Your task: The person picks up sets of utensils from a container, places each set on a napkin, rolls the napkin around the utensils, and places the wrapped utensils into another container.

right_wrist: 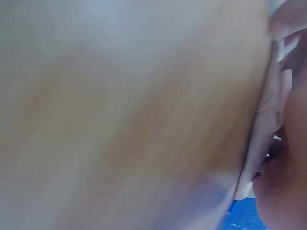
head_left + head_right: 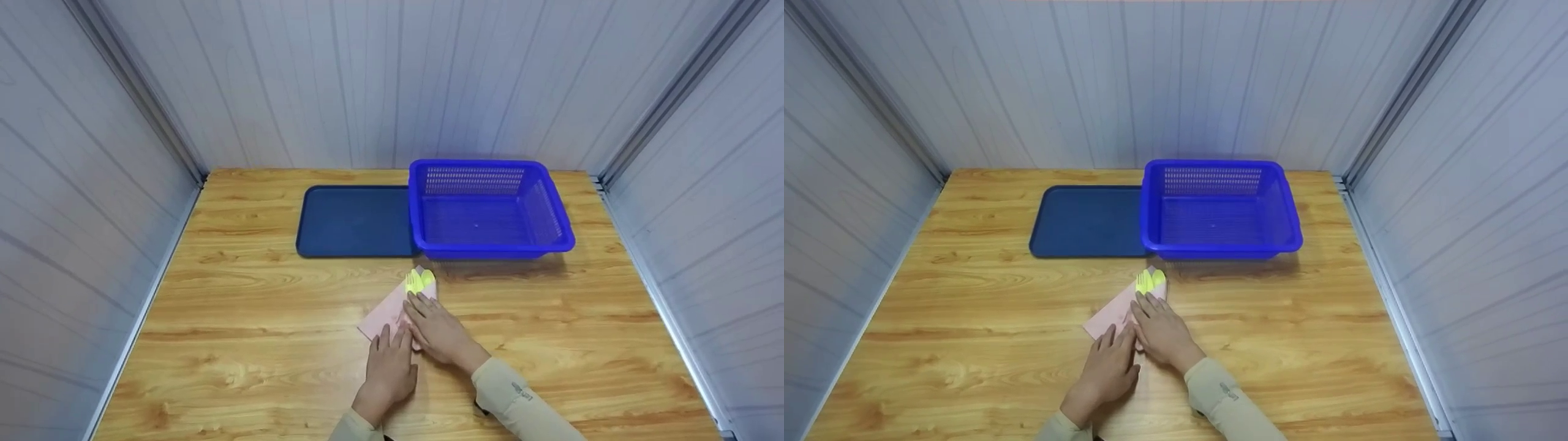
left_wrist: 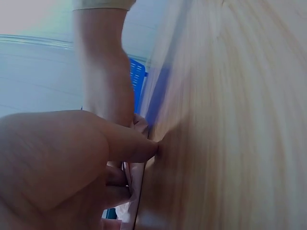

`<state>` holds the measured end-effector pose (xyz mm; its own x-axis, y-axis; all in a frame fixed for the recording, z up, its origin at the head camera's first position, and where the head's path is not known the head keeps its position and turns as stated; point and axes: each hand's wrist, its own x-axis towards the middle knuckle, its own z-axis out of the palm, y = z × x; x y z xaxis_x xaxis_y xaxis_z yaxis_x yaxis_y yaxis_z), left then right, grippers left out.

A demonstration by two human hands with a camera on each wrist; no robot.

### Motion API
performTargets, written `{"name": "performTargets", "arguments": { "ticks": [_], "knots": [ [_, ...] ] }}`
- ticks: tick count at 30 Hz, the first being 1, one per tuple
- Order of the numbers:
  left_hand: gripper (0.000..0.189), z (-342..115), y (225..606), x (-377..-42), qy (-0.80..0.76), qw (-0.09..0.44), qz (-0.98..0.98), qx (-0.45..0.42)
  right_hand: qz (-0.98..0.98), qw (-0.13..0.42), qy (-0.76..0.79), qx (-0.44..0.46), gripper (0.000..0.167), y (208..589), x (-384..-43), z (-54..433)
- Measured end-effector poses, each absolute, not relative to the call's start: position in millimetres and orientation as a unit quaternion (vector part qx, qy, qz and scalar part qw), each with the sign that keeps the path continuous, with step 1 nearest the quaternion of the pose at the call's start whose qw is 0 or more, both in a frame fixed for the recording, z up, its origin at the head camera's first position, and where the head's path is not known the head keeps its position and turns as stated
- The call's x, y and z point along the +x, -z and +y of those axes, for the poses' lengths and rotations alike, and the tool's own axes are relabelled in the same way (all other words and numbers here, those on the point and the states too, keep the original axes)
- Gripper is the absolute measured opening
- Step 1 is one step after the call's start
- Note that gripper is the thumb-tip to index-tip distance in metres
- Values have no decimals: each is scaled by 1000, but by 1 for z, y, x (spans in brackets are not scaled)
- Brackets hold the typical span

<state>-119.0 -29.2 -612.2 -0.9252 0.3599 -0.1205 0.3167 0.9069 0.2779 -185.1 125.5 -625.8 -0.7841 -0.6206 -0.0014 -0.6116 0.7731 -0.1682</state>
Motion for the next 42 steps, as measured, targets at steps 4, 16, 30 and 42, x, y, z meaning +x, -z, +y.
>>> {"name": "performTargets", "arguments": {
  "ticks": [4, 16, 30, 42],
  "knots": [
    [69, -35, 611, -119, -159, 89, 969, 169, 942, 23, 82, -325, 52, 629, -182, 125],
    [56, -59, 608, -155, -246, -22, 968, -35, 945, 37, 81, -316, 51, 625, -183, 124],
    [21, -77, 611, -161, -501, 0, 864, -39, 947, 48, 82, -306, 53, 625, -188, 126],
    [25, -9, 620, -159, -557, -169, 812, 41, 945, 4, 112, -306, 59, 617, -193, 129]
  ]
}}
